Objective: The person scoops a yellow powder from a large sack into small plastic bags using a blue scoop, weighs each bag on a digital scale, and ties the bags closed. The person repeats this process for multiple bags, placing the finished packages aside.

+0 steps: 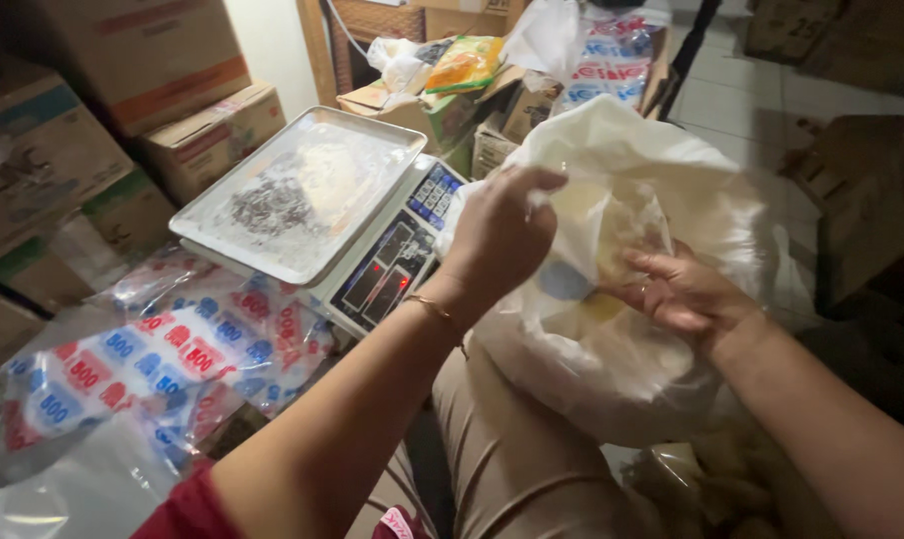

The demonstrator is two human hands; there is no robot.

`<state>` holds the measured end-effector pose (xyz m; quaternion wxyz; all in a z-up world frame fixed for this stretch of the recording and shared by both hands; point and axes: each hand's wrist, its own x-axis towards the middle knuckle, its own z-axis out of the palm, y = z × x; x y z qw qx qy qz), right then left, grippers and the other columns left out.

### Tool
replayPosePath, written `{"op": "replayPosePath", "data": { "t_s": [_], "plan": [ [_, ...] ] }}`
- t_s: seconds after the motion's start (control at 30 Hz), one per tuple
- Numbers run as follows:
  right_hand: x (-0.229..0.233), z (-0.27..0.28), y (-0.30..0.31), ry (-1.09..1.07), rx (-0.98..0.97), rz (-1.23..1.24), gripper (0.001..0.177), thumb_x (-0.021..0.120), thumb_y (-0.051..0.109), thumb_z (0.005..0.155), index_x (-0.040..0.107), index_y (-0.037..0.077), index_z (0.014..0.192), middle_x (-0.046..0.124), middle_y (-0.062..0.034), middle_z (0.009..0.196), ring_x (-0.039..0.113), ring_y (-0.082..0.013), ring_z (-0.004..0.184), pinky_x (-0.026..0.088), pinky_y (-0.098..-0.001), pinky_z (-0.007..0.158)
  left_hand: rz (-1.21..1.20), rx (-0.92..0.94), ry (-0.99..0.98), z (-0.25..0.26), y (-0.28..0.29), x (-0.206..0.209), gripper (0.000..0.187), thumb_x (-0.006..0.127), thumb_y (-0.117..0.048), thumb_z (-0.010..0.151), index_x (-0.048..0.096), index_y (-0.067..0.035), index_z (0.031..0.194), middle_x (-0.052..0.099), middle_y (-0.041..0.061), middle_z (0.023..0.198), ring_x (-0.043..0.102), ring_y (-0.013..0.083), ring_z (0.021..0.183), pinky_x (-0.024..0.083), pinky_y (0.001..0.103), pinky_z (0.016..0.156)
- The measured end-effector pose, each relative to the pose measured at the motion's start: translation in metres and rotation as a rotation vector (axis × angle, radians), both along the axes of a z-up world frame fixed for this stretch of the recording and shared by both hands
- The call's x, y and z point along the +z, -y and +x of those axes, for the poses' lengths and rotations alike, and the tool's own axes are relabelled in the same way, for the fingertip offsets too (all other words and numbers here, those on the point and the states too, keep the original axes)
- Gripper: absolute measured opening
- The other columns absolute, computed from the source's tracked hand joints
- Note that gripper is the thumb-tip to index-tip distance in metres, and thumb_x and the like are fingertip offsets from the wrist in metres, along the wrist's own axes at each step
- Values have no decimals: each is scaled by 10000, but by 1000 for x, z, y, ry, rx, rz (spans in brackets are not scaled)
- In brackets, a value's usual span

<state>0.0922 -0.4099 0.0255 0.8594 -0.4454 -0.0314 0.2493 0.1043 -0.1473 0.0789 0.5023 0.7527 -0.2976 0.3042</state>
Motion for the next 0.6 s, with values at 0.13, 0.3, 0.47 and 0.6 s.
{"op": "replayPosePath", "data": {
  "t_s": [0.13,0.3,0.47,0.6],
  "plan": [
    [22,-15,10,94,-339,-348,541,500,63,975,362,86,1497,501,-159,1433,652,-327,1187,550,-504,924,115,-11,-124,17,24,-44,261,627,-73,800,746,-56,1032,741,174,1093,682,359,1080,520,412,987],
    [58,-33,32,82,-401,-420,660,533,36,924,299,140,1533,523,-197,1444,680,-384,1148,544,-478,916,218,2,-194,48,44,-70,283,629,-82,771,765,-48,1016,740,183,1080,667,359,1089,508,421,990],
    [80,-39,46,170,-261,-481,788,606,29,877,264,114,1582,507,-227,1434,657,-386,1147,567,-480,886,316,-26,-235,65,55,-75,312,653,-108,742,758,-38,1027,733,188,1083,660,368,1091,505,420,982],
    [90,-39,39,56,-336,-709,908,668,28,785,231,194,1563,502,-182,1433,669,-362,1134,571,-478,862,360,-34,-308,63,59,-72,340,676,-139,730,768,-57,1046,733,196,1060,655,375,1091,501,427,972]
  ]
}}
